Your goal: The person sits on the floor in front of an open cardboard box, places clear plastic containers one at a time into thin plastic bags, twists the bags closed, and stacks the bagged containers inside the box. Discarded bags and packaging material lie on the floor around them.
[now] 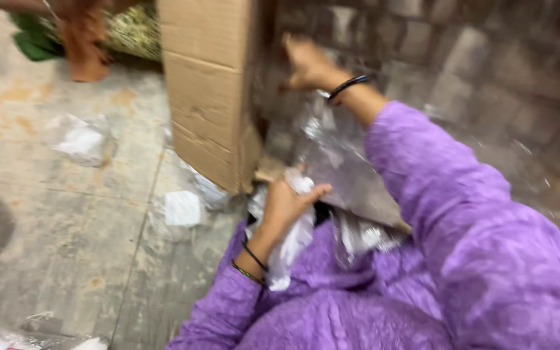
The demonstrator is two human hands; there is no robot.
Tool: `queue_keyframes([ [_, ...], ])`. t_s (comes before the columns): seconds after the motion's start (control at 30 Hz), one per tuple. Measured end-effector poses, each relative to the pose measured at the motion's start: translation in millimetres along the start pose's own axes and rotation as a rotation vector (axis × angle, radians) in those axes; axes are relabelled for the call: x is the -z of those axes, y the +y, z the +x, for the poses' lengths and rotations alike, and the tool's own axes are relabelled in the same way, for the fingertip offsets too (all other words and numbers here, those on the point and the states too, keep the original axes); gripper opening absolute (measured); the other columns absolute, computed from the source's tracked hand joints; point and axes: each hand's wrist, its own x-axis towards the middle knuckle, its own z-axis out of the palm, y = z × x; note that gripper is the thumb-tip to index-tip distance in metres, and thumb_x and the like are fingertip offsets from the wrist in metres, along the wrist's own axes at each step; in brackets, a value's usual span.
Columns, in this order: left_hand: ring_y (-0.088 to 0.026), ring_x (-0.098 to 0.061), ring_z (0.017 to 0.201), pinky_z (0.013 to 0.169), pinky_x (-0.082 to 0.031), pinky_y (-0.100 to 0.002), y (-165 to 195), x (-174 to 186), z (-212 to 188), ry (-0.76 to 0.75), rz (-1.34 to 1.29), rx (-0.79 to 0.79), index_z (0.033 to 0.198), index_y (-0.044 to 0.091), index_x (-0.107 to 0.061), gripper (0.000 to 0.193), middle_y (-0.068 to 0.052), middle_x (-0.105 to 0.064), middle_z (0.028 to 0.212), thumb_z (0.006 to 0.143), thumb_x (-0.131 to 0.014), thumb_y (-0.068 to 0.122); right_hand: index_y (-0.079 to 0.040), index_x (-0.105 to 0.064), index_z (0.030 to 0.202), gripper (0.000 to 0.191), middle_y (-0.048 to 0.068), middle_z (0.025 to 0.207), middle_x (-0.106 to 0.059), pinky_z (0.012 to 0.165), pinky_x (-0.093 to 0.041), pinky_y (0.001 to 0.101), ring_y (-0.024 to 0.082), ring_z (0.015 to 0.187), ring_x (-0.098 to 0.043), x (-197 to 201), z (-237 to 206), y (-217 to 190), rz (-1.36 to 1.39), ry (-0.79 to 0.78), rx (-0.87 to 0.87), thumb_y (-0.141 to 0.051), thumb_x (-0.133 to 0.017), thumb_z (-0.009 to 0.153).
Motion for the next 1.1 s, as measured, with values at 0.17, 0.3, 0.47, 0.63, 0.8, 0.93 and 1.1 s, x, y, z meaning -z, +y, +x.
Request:
queue_keyframes([
  [0.17,-0.009,-0.058,0.067,0.061,-0.052,-0.029,-5,-1,0,-0.037,0.070,0.023,0.135,-0.004,-0.064,0.080,-0.008,-0.070,0.073,0.076,-0.088,0.046,-0.001,-0.062,0.118,0.057,0.011,0.107,-0.061,0.089,-0.050,0.0393,0.025,0.099,-0.058,142,-202,7,0.096,0.254,-0.176,-0.035,-0.099,0.092],
  [0.3,-0.005,-0.066,0.077,0.069,-0.055,-0.026,-4,-1,2,-0.030,-0.017,-0.038,0.129,-0.005,-0.066,0.074,-0.004,-0.077,0.088,0.079,-0.087,0.044,-0.001,-0.057,0.124,0.072,0.006,0.119,-0.065,0.087,-0.054,0.0401,0.022,0.110,-0.065,191,-363,-10,0.044,0.194,-0.671,-0.032,-0.096,0.072],
  [0.47,-0.005,-0.066,0.082,0.074,-0.054,-0.025,1,0,0,-0.065,-0.014,0.014,0.134,-0.003,-0.064,0.076,-0.005,-0.078,0.096,0.079,-0.086,0.044,-0.005,-0.062,0.118,0.063,0.011,0.116,-0.067,0.098,-0.053,0.0394,0.024,0.112,-0.064,139,-422,-22,0.274,0.069,-0.654,-0.032,-0.092,0.069],
  [0.63,-0.008,-0.067,0.086,0.076,-0.055,-0.027,-4,-5,2,-0.045,0.112,0.010,0.138,-0.006,-0.057,0.086,-0.009,-0.076,0.094,0.079,-0.086,0.049,-0.004,-0.062,0.115,0.063,0.014,0.117,-0.068,0.097,-0.052,0.0423,0.029,0.113,-0.064,87,-394,-23,0.234,-0.065,-0.471,-0.045,-0.085,0.074],
  [0.8,-0.009,-0.066,0.085,0.077,-0.054,-0.027,-18,9,3,-0.006,0.071,-0.055,0.133,-0.004,-0.065,0.073,-0.009,-0.076,0.096,0.082,-0.084,0.044,0.004,-0.059,0.127,0.082,0.026,0.127,-0.062,0.096,-0.049,0.0484,0.038,0.118,-0.059,117,-346,-14,0.105,-0.062,-0.308,-0.054,-0.083,0.074],
  [0.93,-0.008,-0.067,0.088,0.077,-0.054,-0.024,-18,40,15,0.140,-0.113,-0.137,0.124,-0.002,-0.075,0.042,-0.007,-0.078,0.102,0.094,-0.076,0.028,0.002,-0.061,0.129,0.074,0.023,0.129,-0.065,0.102,-0.053,0.0444,0.035,0.122,-0.064,104,-221,31,-0.010,-0.053,-0.410,-0.056,-0.075,0.086],
  [1.1,-0.009,-0.071,0.092,0.076,-0.054,-0.023,-14,61,39,0.090,-0.217,-0.139,0.116,-0.003,-0.075,0.028,-0.010,-0.080,0.103,0.098,-0.069,0.018,0.010,-0.053,0.133,0.081,0.033,0.134,-0.056,0.105,-0.047,0.0468,0.045,0.124,-0.056,42,-75,71,-0.130,-0.094,-0.279,-0.045,-0.085,0.083],
])
